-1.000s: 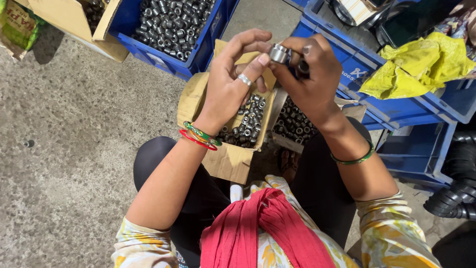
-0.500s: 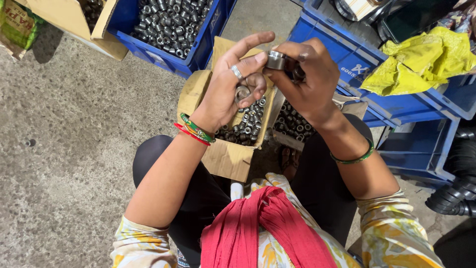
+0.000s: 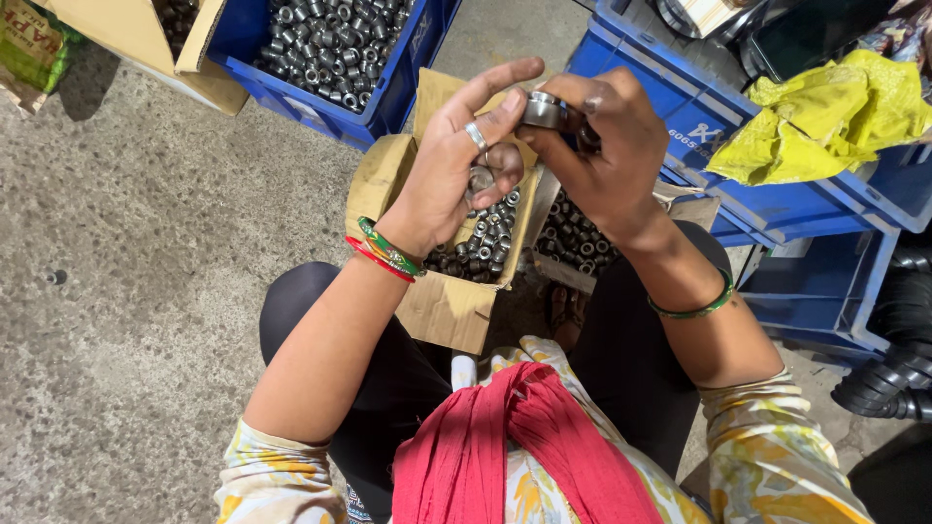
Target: The person sits on the floor and repeatedly picks up small cylindrical metal parts from a cardboard box. They hold the parts in both hands, align them, and press them together to form short stacks, then place the stacks back into the box.
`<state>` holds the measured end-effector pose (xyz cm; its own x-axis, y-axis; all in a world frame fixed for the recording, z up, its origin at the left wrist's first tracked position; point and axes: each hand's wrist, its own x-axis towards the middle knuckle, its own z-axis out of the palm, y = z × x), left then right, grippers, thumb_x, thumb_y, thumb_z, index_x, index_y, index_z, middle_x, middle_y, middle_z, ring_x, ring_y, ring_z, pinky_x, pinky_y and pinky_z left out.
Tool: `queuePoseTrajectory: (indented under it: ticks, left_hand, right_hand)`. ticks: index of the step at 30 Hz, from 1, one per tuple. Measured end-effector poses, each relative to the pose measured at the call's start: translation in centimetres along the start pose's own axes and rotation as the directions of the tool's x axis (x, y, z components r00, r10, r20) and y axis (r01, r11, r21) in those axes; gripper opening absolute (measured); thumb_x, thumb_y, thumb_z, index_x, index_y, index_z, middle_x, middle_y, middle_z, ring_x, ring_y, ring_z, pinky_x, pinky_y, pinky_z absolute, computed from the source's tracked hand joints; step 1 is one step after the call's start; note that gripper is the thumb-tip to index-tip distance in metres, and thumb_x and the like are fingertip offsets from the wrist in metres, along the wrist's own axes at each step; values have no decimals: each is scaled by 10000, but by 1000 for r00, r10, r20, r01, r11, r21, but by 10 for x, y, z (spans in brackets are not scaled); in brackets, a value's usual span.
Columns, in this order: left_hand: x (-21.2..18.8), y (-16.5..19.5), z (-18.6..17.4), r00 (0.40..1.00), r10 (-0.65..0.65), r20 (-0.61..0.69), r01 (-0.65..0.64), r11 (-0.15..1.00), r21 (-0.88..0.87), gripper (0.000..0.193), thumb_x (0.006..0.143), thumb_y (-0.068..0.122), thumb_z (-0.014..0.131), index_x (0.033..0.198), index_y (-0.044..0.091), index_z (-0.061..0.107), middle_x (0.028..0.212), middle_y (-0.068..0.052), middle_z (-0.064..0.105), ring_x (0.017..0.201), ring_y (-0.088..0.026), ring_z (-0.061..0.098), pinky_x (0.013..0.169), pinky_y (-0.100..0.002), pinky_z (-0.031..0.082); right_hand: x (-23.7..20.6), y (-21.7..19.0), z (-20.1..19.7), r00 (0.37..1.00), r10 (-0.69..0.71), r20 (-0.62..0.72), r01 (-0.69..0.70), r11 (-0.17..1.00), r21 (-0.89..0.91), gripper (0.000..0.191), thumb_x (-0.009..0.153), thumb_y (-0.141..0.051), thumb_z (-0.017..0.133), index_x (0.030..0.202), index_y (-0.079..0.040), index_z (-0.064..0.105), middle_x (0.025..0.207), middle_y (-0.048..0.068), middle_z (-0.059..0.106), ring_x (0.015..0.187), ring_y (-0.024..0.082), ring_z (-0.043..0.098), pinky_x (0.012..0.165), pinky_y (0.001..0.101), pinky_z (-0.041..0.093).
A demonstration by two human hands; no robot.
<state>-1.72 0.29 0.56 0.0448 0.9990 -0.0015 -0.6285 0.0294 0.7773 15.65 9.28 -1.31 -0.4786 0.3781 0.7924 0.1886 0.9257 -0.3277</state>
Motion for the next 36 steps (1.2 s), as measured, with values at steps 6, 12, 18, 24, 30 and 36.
queuePoseTrajectory:
  ticks: [6, 12, 18, 24, 30, 36]
  left_hand:
    - [1, -1, 3, 984, 165, -61, -139, 942, 306, 565, 1010, 167, 716, 1482, 14, 447, 1119, -63, 648, 655, -43, 563, 455, -183, 353]
    - [3, 0, -1, 997, 68, -25, -64, 991, 121, 499, 1042, 211, 657, 1469, 24, 480, 995, -83, 677, 581, -44, 536, 436, -181, 356]
    - [3, -3, 1, 996, 42, -82, -32, 993, 115, 440, 1061, 224, 605, 1426, -7, 519, 1011, -44, 639, 607, -50, 564, 448, -176, 366]
    - [3, -3, 0, 993, 104, -62, -85, 965, 249, 472, 1024, 173, 665, 1436, 34, 481, 1033, -70, 657, 616, -30, 520, 455, -169, 353]
    - [4, -3, 0, 996, 30, -87, -23, 997, 79, 483, 1045, 264, 597, 1442, -3, 531, 1016, -46, 661, 588, -51, 570, 425, -168, 362]
    - [3, -3, 0, 987, 116, -115, -78, 953, 293, 540, 997, 168, 693, 1466, 18, 470, 1037, -41, 670, 620, -28, 515, 441, -172, 347]
  right_hand:
    - [0, 2, 1, 1000, 3, 22, -4, 999, 50, 321, 1019, -111, 902, 1234, -96, 665, 1020, 54, 603, 855, 176, 597, 678, 285, 493]
    - [0, -1, -1, 999, 31, 29, -32, 999, 34, 332, 988, -120, 912, 1212, -80, 670, 1015, 51, 610, 839, 177, 593, 671, 294, 490]
    - [3, -4, -2, 998, 53, 34, -54, 998, 40, 328, 988, -115, 907, 1210, -68, 670, 1000, 58, 617, 786, 178, 582, 672, 312, 482]
    - [1, -4, -1, 997, 59, 52, -62, 997, 55, 296, 997, -95, 896, 1187, -69, 672, 1005, 67, 629, 756, 152, 588, 643, 299, 476]
    - [2, -3, 0, 999, 35, 33, -37, 998, 59, 331, 966, -85, 903, 1211, -76, 681, 1017, 54, 626, 826, 176, 604, 655, 298, 493]
    - [2, -2, -1, 995, 79, 61, -83, 994, 65, 326, 987, -83, 903, 1221, -66, 677, 1013, 61, 600, 810, 155, 587, 642, 278, 477]
